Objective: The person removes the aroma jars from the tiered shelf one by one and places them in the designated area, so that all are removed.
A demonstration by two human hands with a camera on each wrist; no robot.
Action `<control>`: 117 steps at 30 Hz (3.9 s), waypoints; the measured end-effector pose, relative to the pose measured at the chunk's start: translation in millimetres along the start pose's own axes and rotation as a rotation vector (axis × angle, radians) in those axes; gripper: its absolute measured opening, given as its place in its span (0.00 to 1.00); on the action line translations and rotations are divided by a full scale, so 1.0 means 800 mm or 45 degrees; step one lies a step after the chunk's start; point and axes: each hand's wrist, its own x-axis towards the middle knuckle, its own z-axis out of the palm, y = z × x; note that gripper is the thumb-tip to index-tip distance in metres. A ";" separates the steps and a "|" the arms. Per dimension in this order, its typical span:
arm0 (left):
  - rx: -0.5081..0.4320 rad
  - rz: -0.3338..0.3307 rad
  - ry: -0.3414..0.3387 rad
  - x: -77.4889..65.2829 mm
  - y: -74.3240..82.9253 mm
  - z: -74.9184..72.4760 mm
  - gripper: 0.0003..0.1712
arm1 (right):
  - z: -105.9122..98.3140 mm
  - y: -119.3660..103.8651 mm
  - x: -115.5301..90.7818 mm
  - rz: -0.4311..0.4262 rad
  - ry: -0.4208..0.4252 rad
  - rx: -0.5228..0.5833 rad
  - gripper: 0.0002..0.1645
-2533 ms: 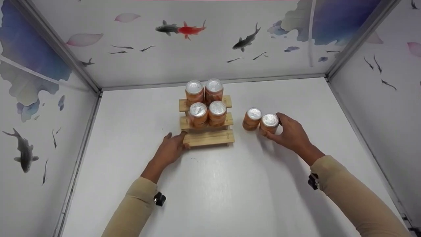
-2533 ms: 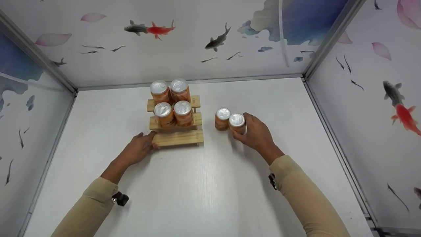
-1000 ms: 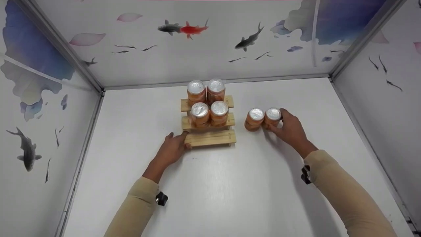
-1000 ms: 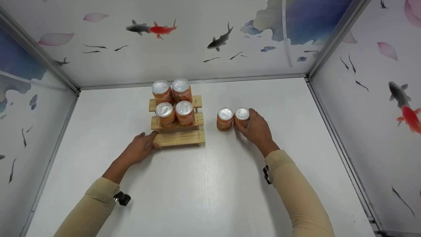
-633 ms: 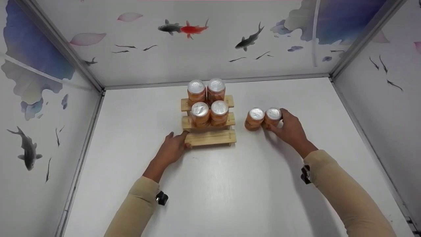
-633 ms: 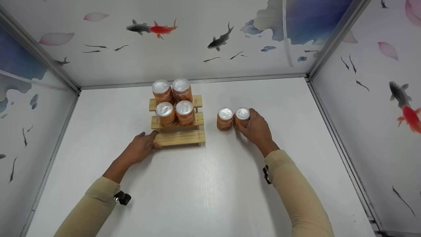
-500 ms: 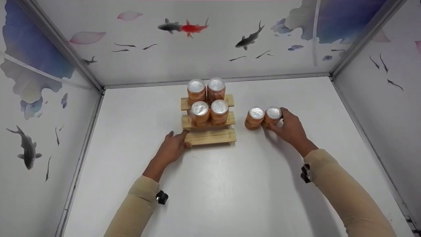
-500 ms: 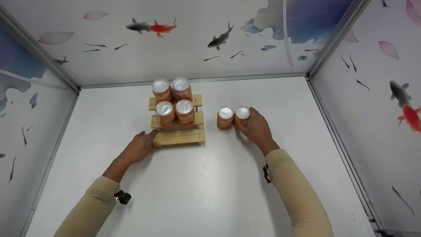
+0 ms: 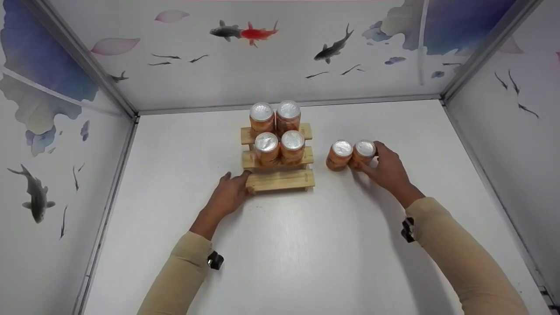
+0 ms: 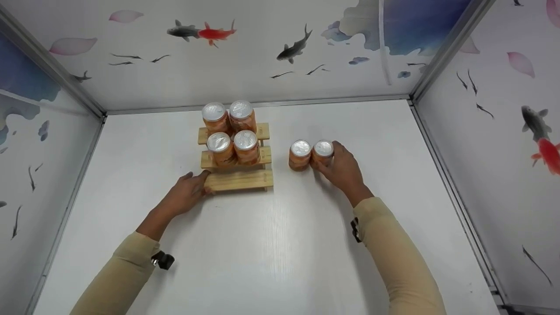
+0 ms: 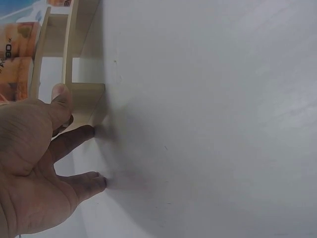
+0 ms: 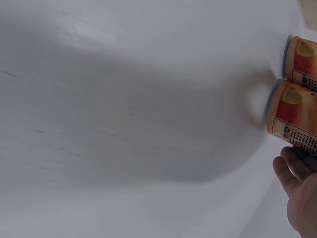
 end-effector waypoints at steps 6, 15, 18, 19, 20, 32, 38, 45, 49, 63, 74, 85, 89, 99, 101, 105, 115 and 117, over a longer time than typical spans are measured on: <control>0.017 -0.003 -0.009 0.001 0.001 -0.001 0.31 | -0.004 -0.003 0.000 0.008 -0.016 0.024 0.37; -0.009 -0.005 -0.021 0.001 -0.002 0.000 0.36 | -0.018 -0.016 0.002 -0.024 0.012 -0.075 0.46; -0.039 0.017 0.000 0.006 -0.017 0.011 0.38 | -0.021 -0.023 0.005 -0.024 0.038 -0.124 0.46; -0.035 0.034 0.018 0.009 -0.026 0.018 0.39 | -0.022 -0.026 0.005 -0.026 0.050 -0.136 0.46; -0.039 0.050 0.036 0.012 -0.035 0.026 0.40 | -0.021 -0.028 0.006 -0.028 0.063 -0.149 0.46; -0.032 0.015 -0.017 0.012 -0.027 0.019 0.35 | -0.008 -0.068 0.022 -0.126 0.080 -0.175 0.48; 0.006 -0.018 -0.044 0.002 0.000 -0.001 0.33 | 0.003 -0.095 0.025 -0.174 0.047 -0.155 0.48; -0.033 0.016 -0.015 0.002 -0.008 0.002 0.34 | 0.015 -0.127 0.029 -0.216 -0.007 -0.145 0.49; -0.041 -0.037 -0.053 0.002 -0.003 -0.002 0.37 | 0.021 -0.142 0.030 -0.301 -0.023 -0.135 0.50; -0.024 -0.004 -0.046 0.005 -0.003 0.000 0.33 | 0.043 -0.177 0.028 -0.436 -0.129 -0.117 0.51; -0.013 0.032 -0.022 0.006 -0.010 0.008 0.32 | 0.054 -0.193 0.029 -0.470 -0.100 -0.071 0.53; -0.002 -0.018 -0.064 0.005 -0.002 -0.003 0.34 | 0.059 -0.212 0.035 -0.452 -0.088 -0.055 0.54; 0.007 0.014 -0.030 0.007 -0.003 -0.006 0.33 | 0.060 -0.218 0.039 -0.418 -0.081 -0.031 0.52; -0.009 0.005 -0.039 0.003 -0.004 -0.001 0.34 | 0.068 -0.219 0.038 -0.338 -0.103 0.018 0.52; -0.015 0.002 -0.031 0.003 -0.004 -0.001 0.33 | 0.069 -0.219 0.038 -0.357 -0.093 0.036 0.51; -0.036 0.019 -0.010 0.007 -0.012 0.008 0.33 | 0.069 -0.217 0.039 -0.394 -0.064 0.053 0.48; 0.031 0.050 0.004 0.009 -0.018 0.012 0.33 | 0.066 -0.208 0.040 -0.451 -0.009 0.083 0.45; 0.034 0.031 -0.014 0.004 -0.005 0.002 0.33 | 0.064 -0.207 0.041 -0.451 -0.006 0.089 0.45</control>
